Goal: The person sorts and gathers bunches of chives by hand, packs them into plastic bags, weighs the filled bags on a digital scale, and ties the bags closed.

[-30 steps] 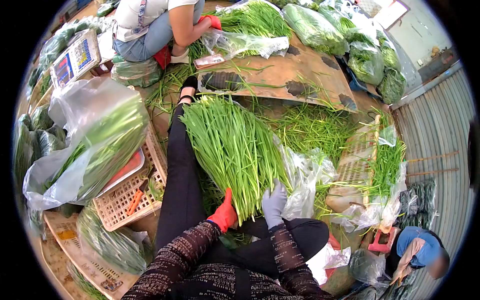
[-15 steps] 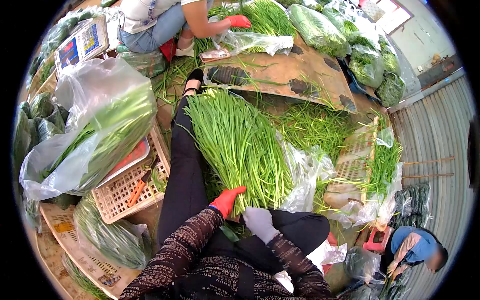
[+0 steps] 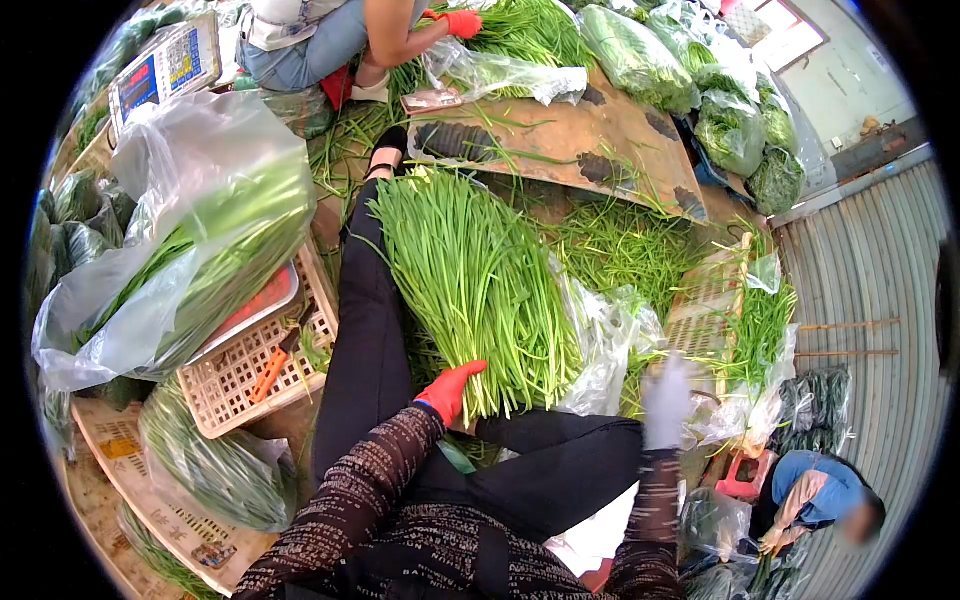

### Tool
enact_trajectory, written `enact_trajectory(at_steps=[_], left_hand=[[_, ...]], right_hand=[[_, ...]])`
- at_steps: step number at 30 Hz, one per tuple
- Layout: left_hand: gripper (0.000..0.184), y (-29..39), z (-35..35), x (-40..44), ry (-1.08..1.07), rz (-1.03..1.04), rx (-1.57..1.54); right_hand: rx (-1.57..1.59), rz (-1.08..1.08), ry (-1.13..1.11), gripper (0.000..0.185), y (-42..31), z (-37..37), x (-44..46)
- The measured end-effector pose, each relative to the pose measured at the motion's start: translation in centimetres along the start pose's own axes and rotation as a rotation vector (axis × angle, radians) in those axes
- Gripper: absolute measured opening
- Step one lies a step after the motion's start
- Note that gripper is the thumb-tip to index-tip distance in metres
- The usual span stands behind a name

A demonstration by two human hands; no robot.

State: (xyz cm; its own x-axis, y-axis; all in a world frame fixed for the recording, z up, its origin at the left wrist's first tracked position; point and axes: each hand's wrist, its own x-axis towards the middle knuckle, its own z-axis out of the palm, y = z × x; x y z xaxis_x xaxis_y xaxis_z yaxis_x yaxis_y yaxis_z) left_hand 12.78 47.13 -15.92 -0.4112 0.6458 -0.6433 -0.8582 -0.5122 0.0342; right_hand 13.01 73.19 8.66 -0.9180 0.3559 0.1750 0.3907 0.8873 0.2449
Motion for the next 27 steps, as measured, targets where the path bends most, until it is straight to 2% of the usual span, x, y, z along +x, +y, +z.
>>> enact_trajectory(at_steps=[1, 2, 4, 5, 6, 7, 8, 9, 11, 13, 14, 15, 17, 18, 19, 21, 22, 23, 24, 25, 26, 27], left_hand=[[0.038, -0.1, -0.1, 0.0, -0.01, -0.002, -0.009], [0.036, 0.1, 0.2, -0.3, -0.005, -0.008, -0.059], [0.037, 1.0, 1.4, -2.1, 0.001, -0.087, -0.103], [0.037, 1.0, 1.3, -2.1, 0.005, -0.085, -0.102], [0.037, 1.0, 1.1, -1.9, -0.008, -0.07, -0.096], [0.037, 1.0, 1.0, -1.9, -0.021, -0.054, -0.092], [0.037, 1.2, 2.5, -3.5, -0.072, -0.031, -0.114], [0.037, 1.2, 2.5, -3.8, -0.114, 0.086, -0.056], [0.04, 1.6, 3.1, -4.5, -0.165, 0.037, -0.13], [0.044, 1.9, 2.5, -4.2, -0.321, -0.016, -0.195], [0.048, 2.2, 2.2, -4.2, -0.462, -0.05, -0.205], [0.055, 1.9, 2.2, -4.1, -0.343, -0.027, -0.228], [0.058, 2.0, 1.9, -4.2, -0.312, -0.019, -0.247], [0.058, 1.9, 1.8, -4.2, -0.309, -0.02, -0.25], [0.058, 1.9, 1.8, -4.1, -0.37, -0.034, -0.234], [0.058, 2.0, 1.7, -4.0, -0.432, -0.052, -0.214], [0.058, 2.0, 1.6, -3.9, -0.457, -0.037, -0.193], [0.057, 2.1, 1.5, -3.9, -0.482, -0.019, -0.172], [0.055, 2.5, 3.3, -5.4, -0.471, 0.104, -0.069], [0.055, 2.6, 3.3, -5.4, -0.47, 0.104, -0.065], [0.055, 2.5, 3.1, -5.3, -0.4, 0.092, -0.069], [0.054, 2.3, 2.9, -5.0, -0.331, 0.079, -0.076]], right_hand=[[0.079, -0.209, -0.048, 0.023, -1.6, 2.7, -1.4], [-0.11, -0.453, -0.06, 0.022, -3.6, 6.8, -2.7], [0.053, -0.409, -0.498, 0.065, -10.7, 6.9, -6.2], [-0.046, -0.459, -0.581, 0.069, -12.5, 7.8, -7.2], [-0.015, -0.45, -0.577, 0.068, -13.7, 11.1, -7.9], [0.047, -0.38, -0.569, 0.058, -14.4, 12.4, -8.0], [0.171, -0.333, -0.595, 0.052, -14.7, 12.4, -7.5], [0.294, -0.285, -0.622, 0.046, -14.9, 12.3, -6.9], [0.646, -0.283, -0.544, 0.024, -14.6, 11.7, -7.2], [0.951, -0.303, -0.42, 0.02, -13.9, 13.7, -8.3], [1.029, -0.178, -0.491, 0.02, -13.8, 12.1, -8.4], [1.027, -0.172, -0.489, 0.02, -13.7, 12.4, -8.6], [1.06, -0.013, -0.259, 0.019, -13.7, 12.5, -9.0], [1.15, -0.024, -0.108, 0.018, -14.1, 11.3, -9.2], [1.15, -0.023, -0.11, 0.018, -14.5, 11.8, -9.7], [1.275, -0.102, -0.278, 0.015, -14.9, 12.2, -10.5], [1.11, -0.232, -0.25, 0.014, -14.4, 12.2, -10.6], [1.111, -0.232, -0.247, 0.014, -13.9, 11.1, -10.6], [1.19, -0.188, -0.497, 0.013, -13.3, 9.6, -10.5], [1.26, -0.14, -0.75, 0.013, -12.8, 8.2, -10.5], [1.383, 0.018, -0.915, 0.01, -12.4, 6.5, -10.4], [1.382, 0.021, -0.914, 0.01, -11.7, 4.7, -10.1]])
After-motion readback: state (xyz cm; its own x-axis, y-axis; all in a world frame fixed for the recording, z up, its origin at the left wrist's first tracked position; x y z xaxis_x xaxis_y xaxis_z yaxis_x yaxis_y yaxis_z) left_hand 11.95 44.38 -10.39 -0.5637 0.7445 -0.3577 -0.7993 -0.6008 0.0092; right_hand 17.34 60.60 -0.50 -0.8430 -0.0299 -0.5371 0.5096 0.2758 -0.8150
